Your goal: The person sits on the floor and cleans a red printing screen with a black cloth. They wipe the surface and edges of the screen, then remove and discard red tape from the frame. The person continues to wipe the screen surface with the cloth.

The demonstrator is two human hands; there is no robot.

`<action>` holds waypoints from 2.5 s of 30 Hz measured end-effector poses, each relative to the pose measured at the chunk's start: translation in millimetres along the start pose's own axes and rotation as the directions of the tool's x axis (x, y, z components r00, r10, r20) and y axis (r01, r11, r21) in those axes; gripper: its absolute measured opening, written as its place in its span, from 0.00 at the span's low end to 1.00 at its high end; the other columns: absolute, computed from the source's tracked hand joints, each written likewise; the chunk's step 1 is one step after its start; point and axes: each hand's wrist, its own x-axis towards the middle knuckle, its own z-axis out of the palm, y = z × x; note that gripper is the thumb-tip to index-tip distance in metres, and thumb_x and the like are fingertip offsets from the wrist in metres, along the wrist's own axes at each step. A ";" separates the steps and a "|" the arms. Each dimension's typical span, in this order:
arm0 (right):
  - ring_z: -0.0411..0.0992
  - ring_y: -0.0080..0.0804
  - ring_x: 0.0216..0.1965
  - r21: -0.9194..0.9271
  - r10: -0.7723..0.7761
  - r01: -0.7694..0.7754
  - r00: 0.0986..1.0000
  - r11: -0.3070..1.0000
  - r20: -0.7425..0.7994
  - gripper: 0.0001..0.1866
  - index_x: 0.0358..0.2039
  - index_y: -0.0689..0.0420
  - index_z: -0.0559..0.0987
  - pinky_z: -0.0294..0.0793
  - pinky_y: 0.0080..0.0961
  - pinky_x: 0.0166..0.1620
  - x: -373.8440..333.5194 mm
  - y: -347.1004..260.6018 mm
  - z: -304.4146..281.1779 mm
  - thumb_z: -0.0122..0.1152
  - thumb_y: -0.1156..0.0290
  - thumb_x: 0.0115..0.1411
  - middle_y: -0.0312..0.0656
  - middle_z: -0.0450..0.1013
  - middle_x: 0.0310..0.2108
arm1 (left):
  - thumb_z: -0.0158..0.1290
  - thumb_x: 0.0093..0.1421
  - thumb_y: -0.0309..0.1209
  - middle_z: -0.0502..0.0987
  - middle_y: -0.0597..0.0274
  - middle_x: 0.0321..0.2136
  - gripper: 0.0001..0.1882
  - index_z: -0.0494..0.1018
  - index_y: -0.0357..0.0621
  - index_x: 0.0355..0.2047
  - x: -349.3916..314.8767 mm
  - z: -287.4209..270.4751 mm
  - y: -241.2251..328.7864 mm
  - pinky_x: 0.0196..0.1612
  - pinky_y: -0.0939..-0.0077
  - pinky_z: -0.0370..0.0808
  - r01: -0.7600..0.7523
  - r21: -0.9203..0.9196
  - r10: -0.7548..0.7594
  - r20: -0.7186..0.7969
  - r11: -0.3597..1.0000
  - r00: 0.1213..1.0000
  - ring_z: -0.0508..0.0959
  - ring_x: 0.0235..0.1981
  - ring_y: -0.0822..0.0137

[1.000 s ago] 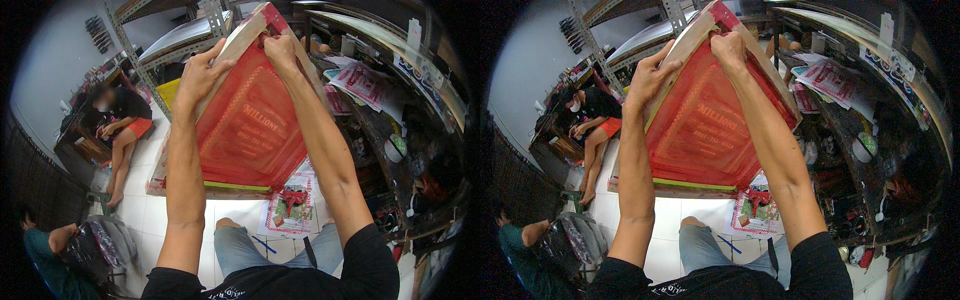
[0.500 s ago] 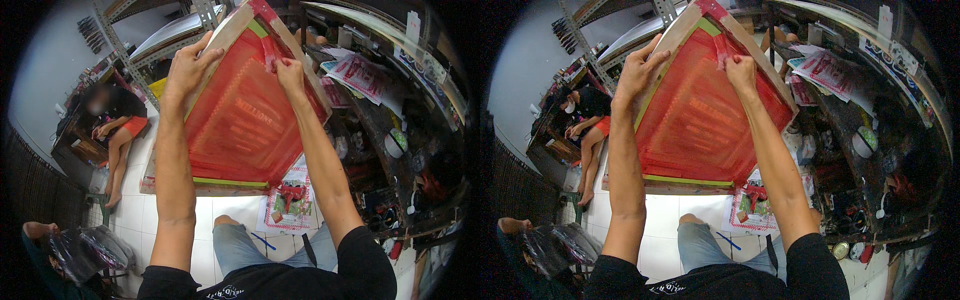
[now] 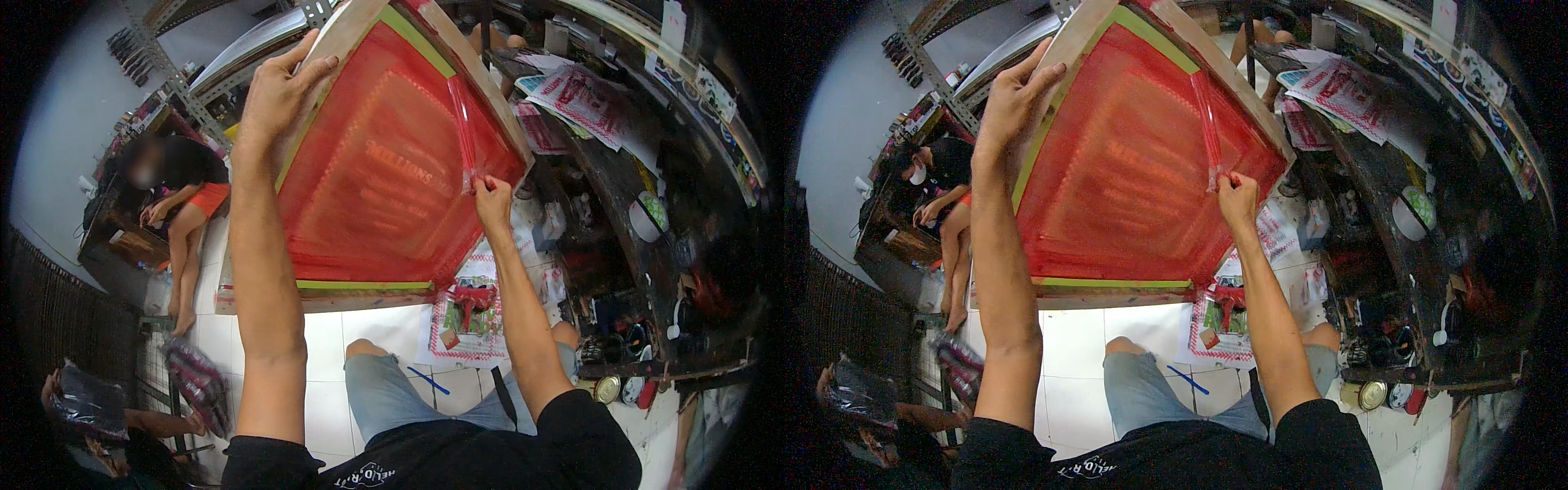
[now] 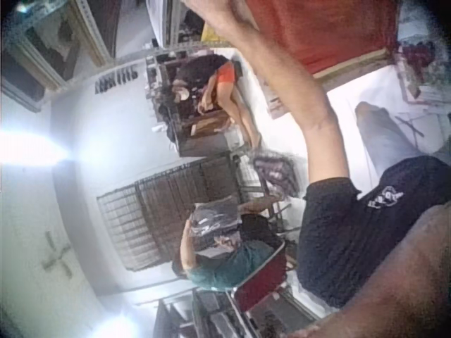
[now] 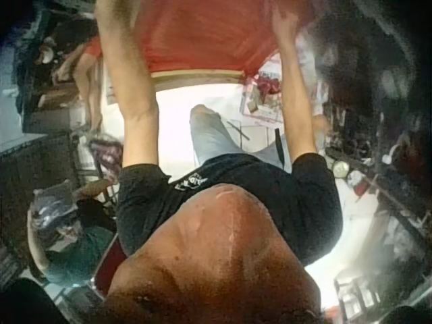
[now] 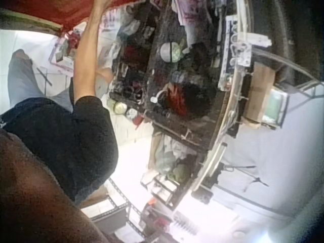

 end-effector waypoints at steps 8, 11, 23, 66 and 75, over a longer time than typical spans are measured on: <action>0.57 0.20 0.18 -0.313 0.127 -0.125 0.992 0.942 -0.014 0.16 0.16 0.67 0.70 0.58 0.31 0.22 -75.7 76.7 -30.0 0.56 0.69 0.54 0.41 0.62 0.10 | 0.57 0.57 0.44 0.80 0.54 0.41 0.29 0.69 0.44 0.56 -3.5 -1.7 4.0 0.45 0.78 0.70 0.048 0.003 -0.048 -0.026 0.999 0.999 0.75 0.39 0.73; 0.66 0.41 0.15 -0.279 0.284 -0.285 0.958 0.917 -0.045 0.15 0.20 0.68 0.73 0.62 0.40 0.25 -113.3 103.7 -34.9 0.55 0.67 0.52 0.58 0.67 0.15 | 0.58 0.57 0.44 0.80 0.55 0.41 0.30 0.69 0.44 0.56 -0.2 -8.4 -6.8 0.45 0.79 0.69 0.010 0.015 -0.009 -0.030 1.000 1.000 0.75 0.39 0.73; 0.63 0.28 0.16 -0.364 0.302 -0.314 0.949 0.877 -0.091 0.15 0.19 0.67 0.74 0.61 0.35 0.24 -238.3 152.9 -35.2 0.56 0.67 0.54 0.45 0.66 0.12 | 0.57 0.58 0.42 0.79 0.63 0.39 0.30 0.67 0.42 0.58 -11.6 -16.0 -6.3 0.44 0.84 0.69 0.040 -0.018 -0.041 -0.006 0.999 0.999 0.73 0.37 0.78; 0.77 0.49 0.37 -0.276 0.855 -0.931 0.335 0.237 -0.396 0.22 0.28 0.63 0.82 0.75 0.39 0.44 -360.7 246.7 -68.2 0.67 0.53 0.47 0.55 0.78 0.32 | 0.49 0.57 0.30 0.75 0.41 0.44 0.27 0.66 0.28 0.56 -33.7 -28.2 36.4 0.48 0.65 0.70 -0.020 0.046 0.014 0.117 0.999 0.993 0.75 0.43 0.55; 0.75 0.55 0.42 -0.465 0.848 -0.885 0.249 0.003 -0.469 0.24 0.37 0.64 0.79 0.74 0.44 0.46 -339.6 217.8 -87.5 0.65 0.58 0.44 0.58 0.75 0.41 | 0.50 0.59 0.36 0.75 0.48 0.46 0.25 0.69 0.36 0.55 -32.8 -11.5 39.8 0.49 0.67 0.70 0.018 0.022 -0.021 0.112 1.000 0.993 0.74 0.46 0.59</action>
